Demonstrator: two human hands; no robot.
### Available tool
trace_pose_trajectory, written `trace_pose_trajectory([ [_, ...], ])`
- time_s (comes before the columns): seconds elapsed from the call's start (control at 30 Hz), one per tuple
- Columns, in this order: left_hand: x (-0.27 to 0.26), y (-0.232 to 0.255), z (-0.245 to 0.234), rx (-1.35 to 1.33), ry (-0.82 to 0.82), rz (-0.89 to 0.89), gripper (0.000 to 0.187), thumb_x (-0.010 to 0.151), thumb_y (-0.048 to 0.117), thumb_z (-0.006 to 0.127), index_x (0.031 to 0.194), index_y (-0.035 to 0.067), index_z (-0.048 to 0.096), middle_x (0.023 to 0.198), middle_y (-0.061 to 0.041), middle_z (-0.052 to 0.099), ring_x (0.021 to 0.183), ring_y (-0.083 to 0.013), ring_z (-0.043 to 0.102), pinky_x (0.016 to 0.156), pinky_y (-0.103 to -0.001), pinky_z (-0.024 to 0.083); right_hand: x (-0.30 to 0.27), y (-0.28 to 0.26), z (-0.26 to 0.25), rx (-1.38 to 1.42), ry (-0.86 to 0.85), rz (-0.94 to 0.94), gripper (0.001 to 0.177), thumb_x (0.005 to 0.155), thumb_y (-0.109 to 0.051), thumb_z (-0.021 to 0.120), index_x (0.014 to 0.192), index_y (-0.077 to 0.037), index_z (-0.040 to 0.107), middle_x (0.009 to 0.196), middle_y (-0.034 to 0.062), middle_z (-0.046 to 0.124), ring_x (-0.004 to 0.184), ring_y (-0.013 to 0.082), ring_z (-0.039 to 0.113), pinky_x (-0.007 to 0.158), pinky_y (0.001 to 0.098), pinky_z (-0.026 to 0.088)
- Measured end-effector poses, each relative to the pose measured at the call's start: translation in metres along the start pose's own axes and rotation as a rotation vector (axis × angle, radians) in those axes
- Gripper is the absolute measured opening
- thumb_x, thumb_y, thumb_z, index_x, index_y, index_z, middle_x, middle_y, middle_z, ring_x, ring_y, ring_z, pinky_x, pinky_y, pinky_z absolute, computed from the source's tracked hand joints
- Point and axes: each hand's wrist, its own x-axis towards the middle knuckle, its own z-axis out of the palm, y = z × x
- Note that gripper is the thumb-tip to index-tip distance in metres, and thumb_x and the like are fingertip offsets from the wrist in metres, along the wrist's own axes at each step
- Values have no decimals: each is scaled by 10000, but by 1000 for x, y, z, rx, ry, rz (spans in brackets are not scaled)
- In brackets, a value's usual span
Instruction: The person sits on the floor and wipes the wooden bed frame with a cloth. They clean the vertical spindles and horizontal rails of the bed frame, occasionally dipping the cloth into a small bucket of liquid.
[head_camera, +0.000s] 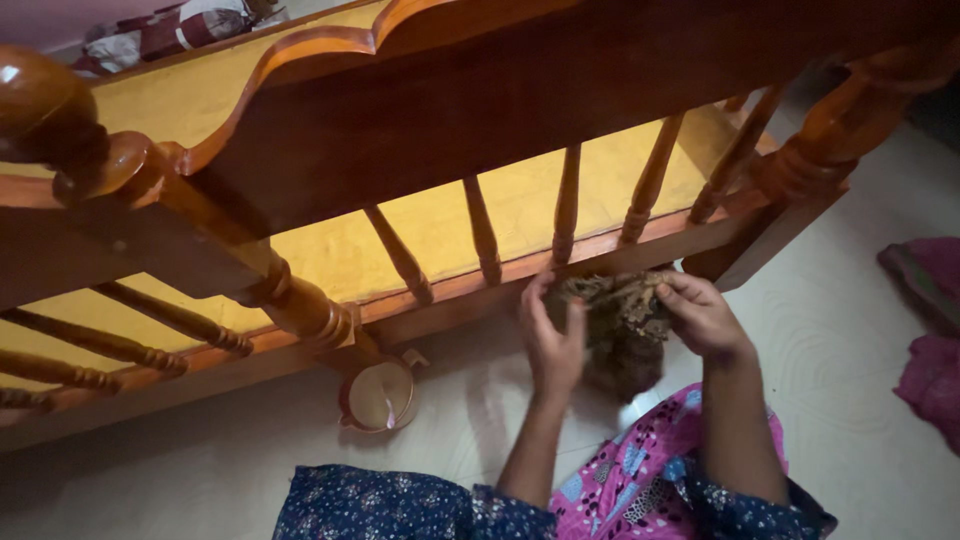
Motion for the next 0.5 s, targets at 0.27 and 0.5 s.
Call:
trace_pose_trajectory([
  [0.27, -9, 24, -4, -182, -262, -110, 267, 1050, 244, 639, 1108, -13, 679, 989, -150, 687, 926, -283, 697, 815, -360, 540, -12, -10, 45, -114, 181, -172, 240, 1050, -109, 628, 1227, 53, 621, 1080, 81, 703, 954, 142, 673, 842, 294, 559],
  [0.5, 3, 5, -10, -134, -214, -194, 243, 1045, 208, 605, 1091, -19, 678, 925, -126, 711, 823, -215, 694, 746, -334, 529, 2, -28, 50, -577, 535, -491, 399, 1018, -114, 671, 1367, 4, 520, 1210, 80, 670, 1105, 127, 642, 984, 283, 525],
])
